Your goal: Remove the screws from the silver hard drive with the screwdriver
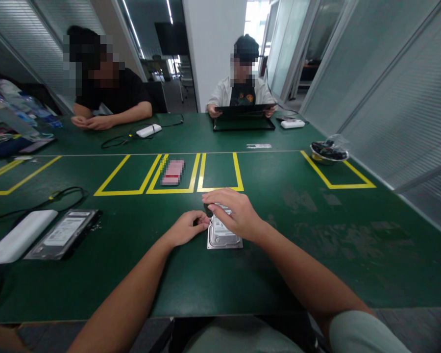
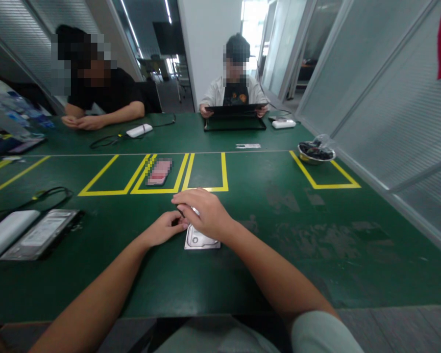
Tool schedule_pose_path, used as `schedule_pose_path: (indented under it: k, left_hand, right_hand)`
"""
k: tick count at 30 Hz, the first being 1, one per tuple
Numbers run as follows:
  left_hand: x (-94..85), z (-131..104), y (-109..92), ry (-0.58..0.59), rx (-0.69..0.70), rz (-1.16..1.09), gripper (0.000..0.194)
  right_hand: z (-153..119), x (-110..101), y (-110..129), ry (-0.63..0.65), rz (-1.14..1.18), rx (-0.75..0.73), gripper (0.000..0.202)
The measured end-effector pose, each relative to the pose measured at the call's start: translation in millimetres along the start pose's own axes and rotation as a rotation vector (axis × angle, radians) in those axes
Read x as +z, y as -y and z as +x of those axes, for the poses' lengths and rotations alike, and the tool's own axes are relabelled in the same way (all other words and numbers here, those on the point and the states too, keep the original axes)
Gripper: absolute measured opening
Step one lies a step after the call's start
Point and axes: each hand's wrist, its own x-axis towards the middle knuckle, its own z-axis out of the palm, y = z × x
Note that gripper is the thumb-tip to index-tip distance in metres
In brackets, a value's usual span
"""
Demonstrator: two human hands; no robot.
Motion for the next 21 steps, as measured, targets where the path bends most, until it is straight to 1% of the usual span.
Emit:
schedule_pose_path:
  k: [4,15,21]
  left_hand:
    - [-0.8,-0.1,-0.7,0.007,0.012,0.015,0.018]
    - [-1.2,-0.6,-3.9,-0.002,0.022,-0.003,0.017]
    - [-1.1,-0.3,-1.6,0.007,0.012,0.012,0.020]
  right_hand:
    - [-1.1,1.4,-2.1,-0.026,0.029,-0.021,0.014]
    - [-1.4,2.0,-1.6,-0.053,-0.023,0.027,0.014]
    - [-1.7,3.1,-2.8,-0.052,0.016,0.031,0.013]
